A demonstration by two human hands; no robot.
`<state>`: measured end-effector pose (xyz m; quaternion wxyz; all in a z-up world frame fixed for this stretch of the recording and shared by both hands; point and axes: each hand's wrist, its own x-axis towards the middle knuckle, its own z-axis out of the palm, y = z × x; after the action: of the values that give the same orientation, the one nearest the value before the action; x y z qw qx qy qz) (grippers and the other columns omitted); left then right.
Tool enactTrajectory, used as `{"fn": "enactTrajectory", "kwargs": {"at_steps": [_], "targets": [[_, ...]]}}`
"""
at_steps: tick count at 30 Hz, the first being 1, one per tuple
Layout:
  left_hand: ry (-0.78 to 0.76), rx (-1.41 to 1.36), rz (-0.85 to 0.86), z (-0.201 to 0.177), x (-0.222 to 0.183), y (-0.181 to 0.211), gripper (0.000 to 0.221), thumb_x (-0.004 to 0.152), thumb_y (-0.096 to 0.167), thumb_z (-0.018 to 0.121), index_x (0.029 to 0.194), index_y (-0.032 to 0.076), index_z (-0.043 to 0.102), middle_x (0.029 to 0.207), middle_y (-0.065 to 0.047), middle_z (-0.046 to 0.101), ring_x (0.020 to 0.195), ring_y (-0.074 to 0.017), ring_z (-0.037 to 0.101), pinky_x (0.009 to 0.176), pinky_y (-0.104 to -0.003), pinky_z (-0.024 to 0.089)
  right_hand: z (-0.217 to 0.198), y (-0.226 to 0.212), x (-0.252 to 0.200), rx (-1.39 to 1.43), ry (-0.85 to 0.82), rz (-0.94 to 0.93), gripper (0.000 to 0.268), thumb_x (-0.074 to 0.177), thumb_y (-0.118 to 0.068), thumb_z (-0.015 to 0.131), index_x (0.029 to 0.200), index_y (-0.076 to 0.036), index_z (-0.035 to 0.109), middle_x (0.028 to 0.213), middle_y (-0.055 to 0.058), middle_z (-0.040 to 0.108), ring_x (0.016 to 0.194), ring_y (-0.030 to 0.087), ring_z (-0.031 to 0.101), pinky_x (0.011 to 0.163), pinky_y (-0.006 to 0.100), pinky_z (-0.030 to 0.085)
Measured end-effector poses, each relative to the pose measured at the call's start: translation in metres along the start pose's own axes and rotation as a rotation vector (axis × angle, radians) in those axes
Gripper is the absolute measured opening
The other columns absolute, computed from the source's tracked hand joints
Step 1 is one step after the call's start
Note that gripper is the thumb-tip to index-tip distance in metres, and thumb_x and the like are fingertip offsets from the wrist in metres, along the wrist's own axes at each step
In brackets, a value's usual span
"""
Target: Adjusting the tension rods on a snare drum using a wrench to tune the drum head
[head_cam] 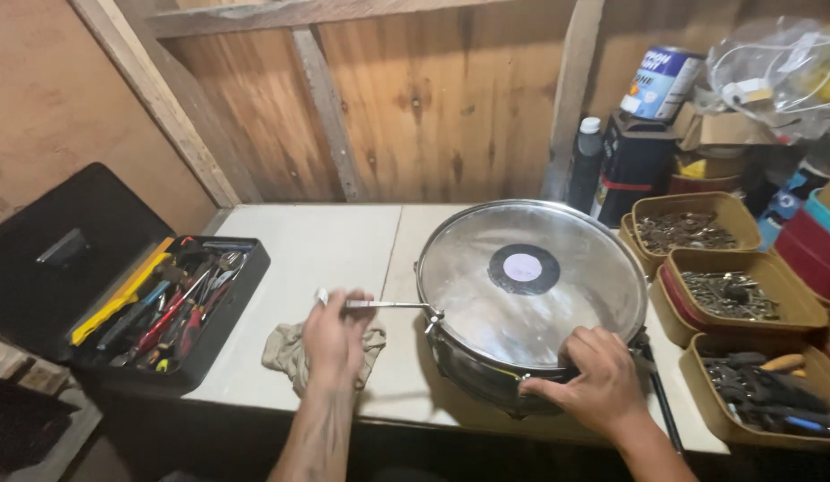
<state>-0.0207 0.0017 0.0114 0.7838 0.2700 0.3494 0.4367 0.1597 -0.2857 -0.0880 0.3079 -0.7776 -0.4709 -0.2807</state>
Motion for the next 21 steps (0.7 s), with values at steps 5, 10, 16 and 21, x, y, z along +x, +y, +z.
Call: {"fn": "enactTrajectory", "kwargs": {"at_steps": [5, 10, 16, 21], "targets": [[0.046, 0.068, 0.143, -0.046, -0.073, -0.020, 0.011, 0.101, 0.003, 0.057, 0.104, -0.009, 0.056, 0.108, -0.030, 0.070, 0.108, -0.0391, 0.070, 0.095, -0.051, 0.059, 0.003, 0.004, -0.002, -0.063, -0.023, 0.016, 0.078, 0.051, -0.082, 0.084, 0.063, -0.014, 0.047, 0.065, 0.000, 0.048, 0.063, 0.022, 0.049, 0.063, 0.040, 0.041], [-0.418, 0.936, 1.034, -0.116, -0.055, -0.114, 0.018, 0.080, 0.016, 0.083, 0.097, 0.014, 0.078, 0.115, -0.007, 0.079, 0.106, -0.0206, 0.076, 0.094, -0.030, 0.057, 0.001, -0.003, 0.001, -0.057, -0.034, 0.012, 0.076, 0.053, -0.078, 0.084, 0.062, -0.013, 0.047, 0.065, 0.002, 0.048, 0.063, 0.025, 0.049, 0.064, 0.041, 0.040], [-0.995, 0.950, 1.580, -0.001, -0.097, -0.074, 0.015, 0.104, 0.018, 0.061, 0.098, 0.005, 0.065, 0.097, -0.010, 0.068, 0.083, -0.0324, 0.059, 0.079, -0.042, 0.048, 0.000, 0.001, -0.002, -0.028, -0.026, -0.006, 0.072, 0.059, -0.077, 0.079, 0.064, -0.013, 0.046, 0.067, 0.003, 0.048, 0.065, 0.027, 0.049, 0.067, 0.042, 0.040], [-0.933, 1.151, 1.530, 0.070, -0.018, -0.135, 0.011, 0.078, 0.002, 0.060, 0.075, 0.010, 0.054, 0.065, -0.011, 0.053, 0.058, -0.0354, 0.046, 0.056, -0.052, 0.032, 0.003, 0.004, -0.002, -0.075, -0.027, -0.046, 0.073, 0.057, -0.076, 0.085, 0.067, -0.012, 0.050, 0.070, 0.005, 0.052, 0.068, 0.029, 0.052, 0.067, 0.043, 0.042]]}}
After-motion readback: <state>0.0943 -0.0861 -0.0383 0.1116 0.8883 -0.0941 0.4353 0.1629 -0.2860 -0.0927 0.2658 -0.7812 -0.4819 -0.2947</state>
